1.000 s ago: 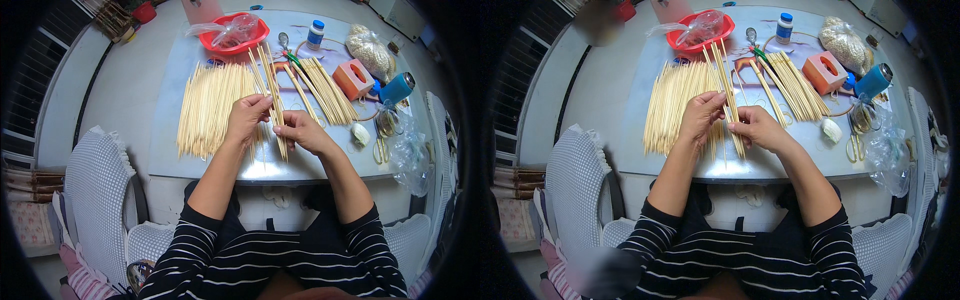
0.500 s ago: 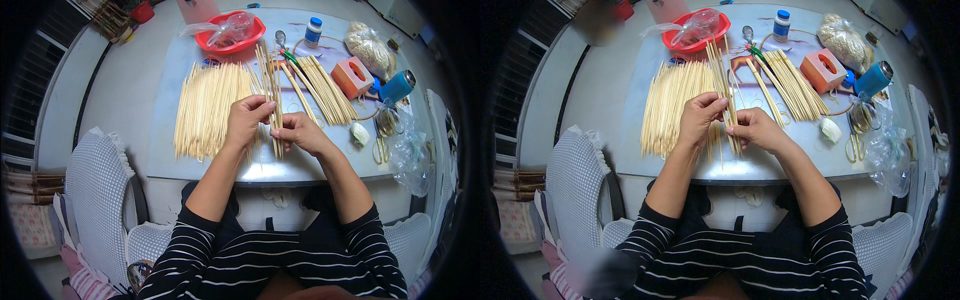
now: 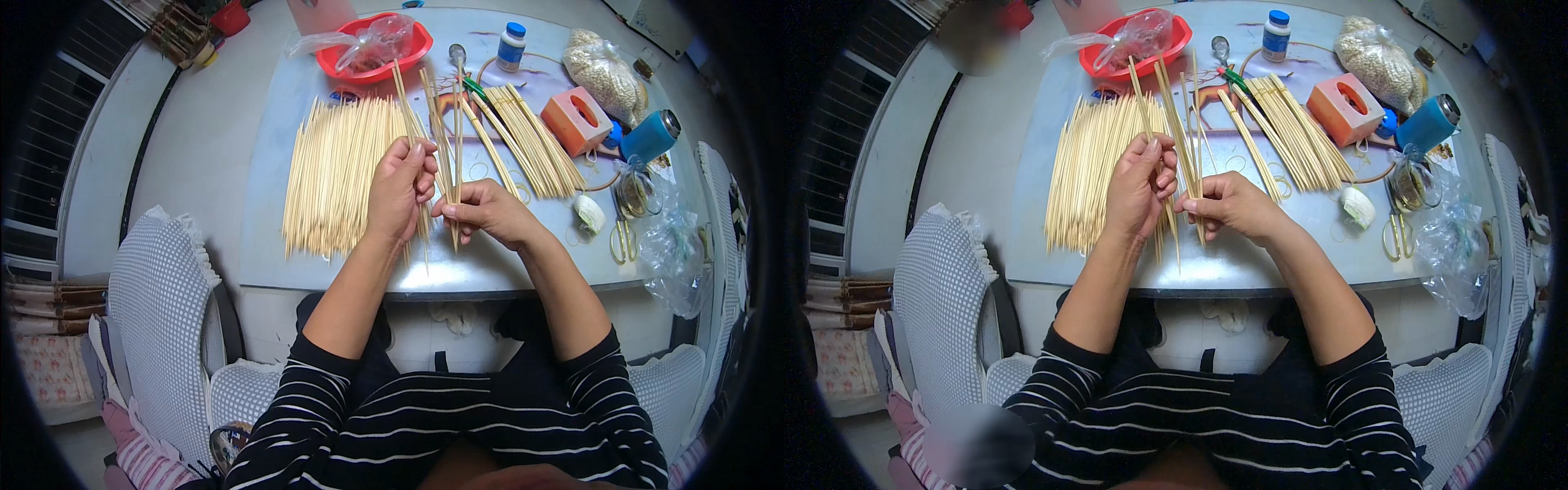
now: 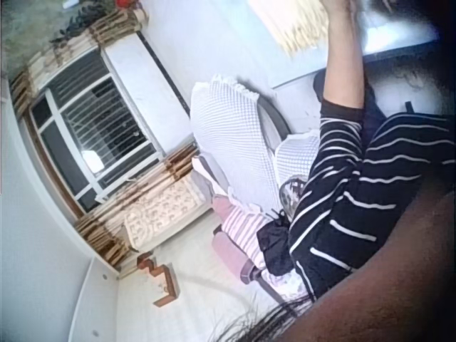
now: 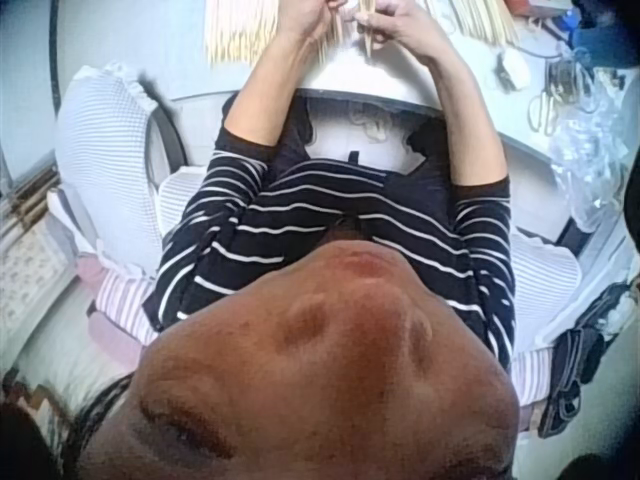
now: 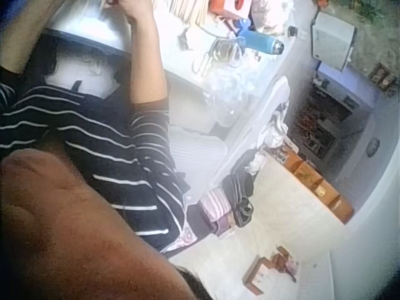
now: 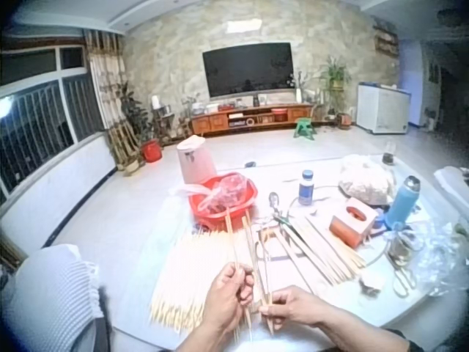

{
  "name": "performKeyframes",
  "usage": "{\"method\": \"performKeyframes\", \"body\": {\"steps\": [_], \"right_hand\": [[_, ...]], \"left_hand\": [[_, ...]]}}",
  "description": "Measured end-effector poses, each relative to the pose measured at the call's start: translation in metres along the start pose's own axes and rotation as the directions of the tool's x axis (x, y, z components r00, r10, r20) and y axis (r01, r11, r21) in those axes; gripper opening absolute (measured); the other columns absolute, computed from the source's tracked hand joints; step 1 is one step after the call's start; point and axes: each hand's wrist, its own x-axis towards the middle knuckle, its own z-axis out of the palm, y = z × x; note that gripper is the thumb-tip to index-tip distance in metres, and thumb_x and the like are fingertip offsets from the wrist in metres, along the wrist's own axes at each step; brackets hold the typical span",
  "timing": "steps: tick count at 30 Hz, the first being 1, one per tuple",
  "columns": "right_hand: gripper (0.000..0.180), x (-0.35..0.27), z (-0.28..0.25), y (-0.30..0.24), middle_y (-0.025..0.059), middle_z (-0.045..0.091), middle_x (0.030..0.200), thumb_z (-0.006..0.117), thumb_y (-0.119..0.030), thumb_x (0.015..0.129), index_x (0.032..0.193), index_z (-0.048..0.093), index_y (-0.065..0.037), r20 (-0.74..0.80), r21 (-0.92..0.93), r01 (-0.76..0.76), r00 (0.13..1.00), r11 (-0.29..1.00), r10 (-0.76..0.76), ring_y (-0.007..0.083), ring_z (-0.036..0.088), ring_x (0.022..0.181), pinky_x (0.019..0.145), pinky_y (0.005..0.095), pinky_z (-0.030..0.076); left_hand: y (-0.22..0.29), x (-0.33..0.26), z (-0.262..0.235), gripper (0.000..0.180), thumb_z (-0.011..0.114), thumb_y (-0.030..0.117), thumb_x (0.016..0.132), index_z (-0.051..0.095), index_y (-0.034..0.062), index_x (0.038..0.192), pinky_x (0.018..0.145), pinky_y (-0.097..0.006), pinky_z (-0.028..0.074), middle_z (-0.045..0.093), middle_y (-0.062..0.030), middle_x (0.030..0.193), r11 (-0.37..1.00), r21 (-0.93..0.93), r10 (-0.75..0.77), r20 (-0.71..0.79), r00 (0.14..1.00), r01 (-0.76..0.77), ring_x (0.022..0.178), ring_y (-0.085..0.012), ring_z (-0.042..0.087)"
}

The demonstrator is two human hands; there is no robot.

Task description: The person gathers thin wooden sticks from a large pile on the table, aligns them into small bundles, and secures each bundle with a rubber band. The person repeats this process continuously, placing completed bundles to the side.

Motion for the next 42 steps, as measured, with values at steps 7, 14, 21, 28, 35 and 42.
{"method": "performKeyframes", "body": {"steps": [7, 14, 21, 28, 35, 42], "right_hand": [[0.021, 0.001, 0.003, -0.001, 0.0004, 0.063, 0.077, 0.067, -0.021, 0.095, 0.104, 0.073, -0.003, 0.05, 0.022, -0.011, 0.999, 1.0, 0.01, 0.0077, 0.059, 0.061, 0.056, 0.0227, 0.052], [0.025, 0.004, 0.001, 0.004, 0.002, 0.065, 0.078, 0.065, -0.023, 0.097, 0.106, 0.071, 0.0, 0.063, 0.112, -0.015, 0.998, 0.994, 0.008, 0.0079, 0.056, 0.057, 0.056, 0.0232, 0.053], [0.025, 0.003, 0.002, 0.001, 0.003, 0.066, 0.076, 0.063, -0.025, 0.098, 0.103, 0.07, -0.001, 0.039, 0.215, -0.012, 0.999, 0.976, 0.003, 0.0069, 0.055, 0.057, 0.055, 0.0235, 0.052], [0.025, 0.002, 0.004, 0.001, 0.0038, 0.067, 0.073, 0.062, -0.025, 0.099, 0.096, 0.07, -0.002, -0.009, 0.067, -0.001, 1.0, 0.998, 0.001, 0.0068, 0.053, 0.052, 0.048, 0.0223, 0.048], [0.029, 0.001, 0.009, 0.002, 0.0031, 0.064, 0.067, 0.058, -0.027, 0.101, 0.093, 0.068, -0.001, -0.007, -0.044, 0.005, 1.0, 0.999, -0.005, 0.0082, 0.054, 0.046, 0.045, 0.0224, 0.046], [0.035, -0.001, 0.012, 0.002, 0.0027, 0.064, 0.067, 0.052, -0.032, 0.104, 0.095, 0.068, -0.003, 0.007, -0.078, 0.032, 0.999, 0.996, -0.032, 0.0081, 0.053, 0.045, 0.044, 0.0223, 0.044]], "left_hand": [[-0.002, -0.005, 0.009, 0.012, 0.07, 0.014, 0.092, 0.06, 0.0076, 0.094, 0.045, -0.017, 0.032, 0.057, 0.0036, 0.072, 0.993, 0.12, -0.001, -0.092, 0.996, 0.012, 0.053, -0.0017, 0.043], [-0.004, -0.003, 0.008, 0.01, 0.066, 0.014, 0.095, 0.058, 0.0073, 0.096, 0.045, -0.017, 0.032, 0.061, -0.0003, 0.076, 0.988, 0.151, 0.043, -0.099, 0.994, -0.028, 0.053, -0.003, 0.044], [-0.005, -0.005, 0.01, 0.012, 0.063, 0.014, 0.096, 0.056, 0.0066, 0.103, 0.045, -0.017, 0.038, 0.06, -0.0015, 0.081, 0.992, 0.108, 0.066, -0.086, 0.994, -0.057, 0.055, -0.0038, 0.047], [-0.004, -0.004, 0.017, 0.026, 0.073, 0.018, 0.091, 0.056, 0.0061, 0.106, 0.041, -0.019, 0.038, 0.057, 0.0001, 0.076, 0.99, 0.138, -0.009, -0.082, 0.997, 0.02, 0.053, -0.0042, 0.049], [-0.005, -0.006, 0.012, 0.019, 0.07, 0.019, 0.093, 0.056, 0.0059, 0.096, 0.035, -0.021, 0.035, 0.048, 0.0031, 0.064, 0.96, 0.263, -0.061, -0.131, 0.99, 0.094, 0.044, -0.0048, 0.043], [-0.005, -0.006, 0.013, 0.022, 0.064, 0.028, 0.098, 0.058, 0.0097, 0.088, 0.036, -0.02, 0.036, 0.051, 0.0031, 0.064, 0.937, 0.333, -0.061, -0.136, 0.989, 0.103, 0.044, -0.0056, 0.045]]}}
